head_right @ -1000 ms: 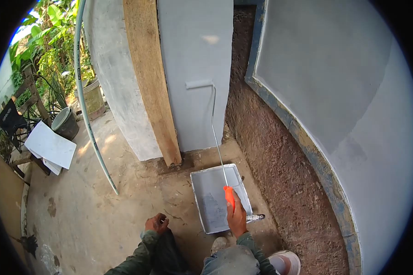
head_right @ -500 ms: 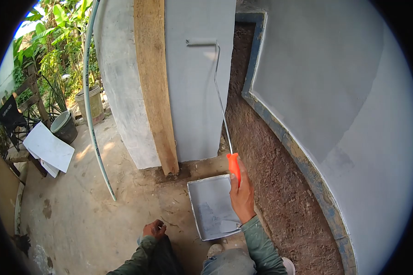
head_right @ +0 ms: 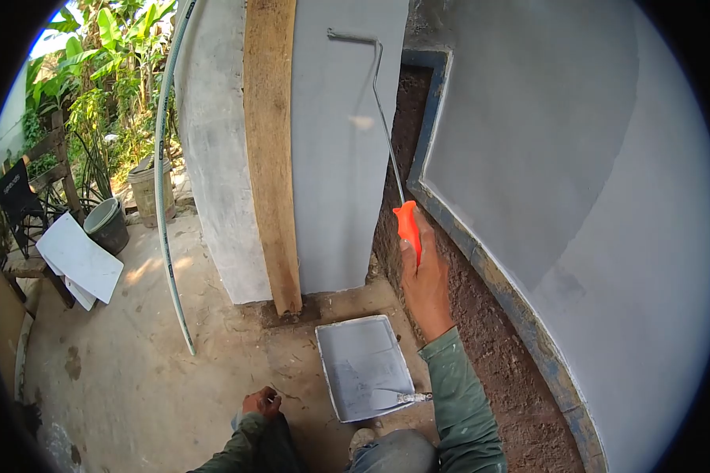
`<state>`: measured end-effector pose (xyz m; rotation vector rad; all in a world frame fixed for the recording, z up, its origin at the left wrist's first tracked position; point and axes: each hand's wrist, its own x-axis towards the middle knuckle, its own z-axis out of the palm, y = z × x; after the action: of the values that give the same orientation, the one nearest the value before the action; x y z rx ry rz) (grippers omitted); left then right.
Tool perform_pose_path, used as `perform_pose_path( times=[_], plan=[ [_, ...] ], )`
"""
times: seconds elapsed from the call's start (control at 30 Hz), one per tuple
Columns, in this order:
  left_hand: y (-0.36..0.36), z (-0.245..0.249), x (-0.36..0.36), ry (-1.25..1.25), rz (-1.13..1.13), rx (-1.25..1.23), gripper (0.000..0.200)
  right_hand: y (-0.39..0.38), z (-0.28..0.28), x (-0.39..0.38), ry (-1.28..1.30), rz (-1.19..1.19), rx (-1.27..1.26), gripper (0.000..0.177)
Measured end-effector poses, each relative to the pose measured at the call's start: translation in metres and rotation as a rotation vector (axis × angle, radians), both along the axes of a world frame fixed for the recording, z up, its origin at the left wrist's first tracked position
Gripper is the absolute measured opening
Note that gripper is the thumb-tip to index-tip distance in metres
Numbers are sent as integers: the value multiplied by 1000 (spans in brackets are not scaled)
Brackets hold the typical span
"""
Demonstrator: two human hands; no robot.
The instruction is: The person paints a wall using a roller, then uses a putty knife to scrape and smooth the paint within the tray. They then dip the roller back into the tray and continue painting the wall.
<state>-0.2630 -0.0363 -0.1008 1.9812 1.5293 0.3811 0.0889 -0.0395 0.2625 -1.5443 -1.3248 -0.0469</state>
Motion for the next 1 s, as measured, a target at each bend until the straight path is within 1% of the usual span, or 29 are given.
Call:
perform_pose_path(
  times=[0.07,0.17,0.23,0.33,0.4,0.47,0.53,0.57,0.6,0.67,0.83,0.87,0.93,1.0],
  plan=[
    [1,1,0,-5,6,-13,37,-9,-16,-2,7,7,-18,49],
    [0,4,-1,-2,7,-23,37,-32,-61,-2,27,48,-76,50],
    [0,3,-2,0,0,-18,37,-46,-89,-2,-149,-29,-72,50],
    [2,-1,0,-5,-14,-33,37,-55,-100,-2,-133,-38,-82,50],
    [2,-3,1,15,-28,0,37,-49,-83,-3,-112,-27,-66,51],
    [1,0,1,6,-25,-1,37,-41,-55,-7,-93,-13,-49,51],
    [1,2,1,-6,-16,-1,37,-29,-24,-11,-19,0,-40,51],
    [0,1,1,-14,-7,-6,38,-20,-12,-8,-117,-4,53,50],
    [0,1,0,-22,3,-11,38,-14,0,-7,-120,-2,57,50],
    [0,-1,0,-30,1,8,38,-3,23,-3,-31,-33,-13,49],
    [0,0,2,-11,-13,22,38,19,72,2,-67,-37,50,49],
    [0,-1,3,-14,-13,23,38,16,87,-3,-24,-25,25,48],
    [0,-2,3,-14,-16,24,38,15,98,-4,21,-16,-3,48],
    [-1,-2,3,-34,0,31,38,16,98,2,-72,-51,44,48]
  ],
)
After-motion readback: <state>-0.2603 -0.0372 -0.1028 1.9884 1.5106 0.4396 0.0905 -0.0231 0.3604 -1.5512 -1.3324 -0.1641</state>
